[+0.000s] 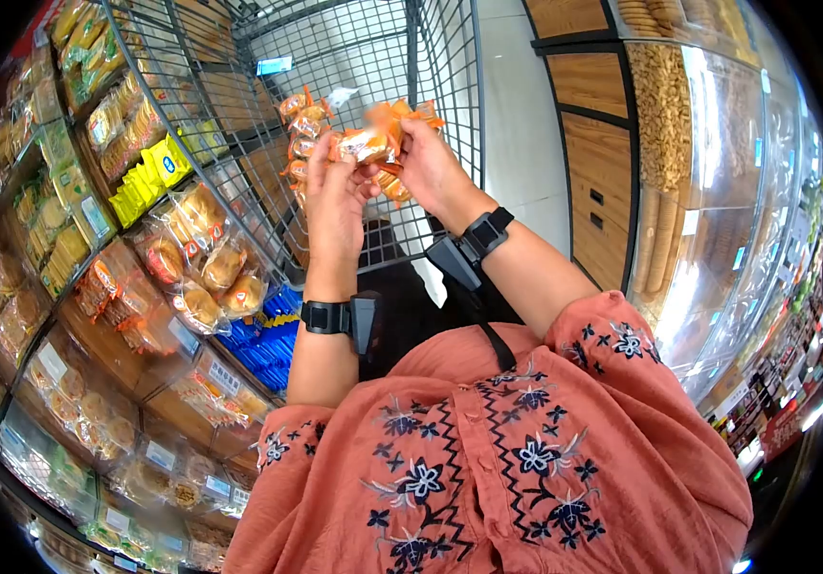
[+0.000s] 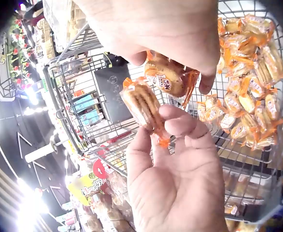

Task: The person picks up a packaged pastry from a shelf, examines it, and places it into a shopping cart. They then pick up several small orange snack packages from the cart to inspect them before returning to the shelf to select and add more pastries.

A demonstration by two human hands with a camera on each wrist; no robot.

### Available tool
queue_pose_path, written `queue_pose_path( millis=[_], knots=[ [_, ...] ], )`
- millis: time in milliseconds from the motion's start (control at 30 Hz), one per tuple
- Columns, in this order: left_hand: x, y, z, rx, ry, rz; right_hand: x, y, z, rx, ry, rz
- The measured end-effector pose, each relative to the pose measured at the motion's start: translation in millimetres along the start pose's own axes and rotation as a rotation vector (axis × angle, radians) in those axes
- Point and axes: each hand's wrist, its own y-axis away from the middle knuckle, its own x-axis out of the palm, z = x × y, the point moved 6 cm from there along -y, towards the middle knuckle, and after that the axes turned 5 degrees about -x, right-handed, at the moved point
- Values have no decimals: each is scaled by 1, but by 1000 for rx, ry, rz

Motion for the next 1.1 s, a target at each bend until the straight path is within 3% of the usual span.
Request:
queue_pose_path(
  millis=[167, 300, 567, 633, 700, 767, 867, 1000, 1100],
  knots=[
    [8, -1, 14, -33, -36, -91, 6, -4, 2, 29, -6, -33],
    [7, -8, 19, 16, -395, -114, 8, -9, 5, 25, -1, -81],
    [5, -25, 6, -17, -768, 12, 0, -21, 7, 40, 42, 50],
    [-16, -49, -10, 38, -820, -117, -7, -25, 9, 66, 79, 71],
    [-52, -91, -20, 202, -882, -265, -4, -22, 13, 73, 74, 60],
    [-83, -137, -26, 350, -1251, -365, -2, -20, 16, 85, 75, 93],
    [-92, -176, -16, 292, -1621, -388, -13, -14, 16, 108, 86, 31],
    [-104, -206, 9, -13, -1727, -424, -26, -6, 17, 97, 94, 23],
    [-95, -197, 6, -65, -1886, -435, -37, -1, 14, 94, 90, 3]
  ],
)
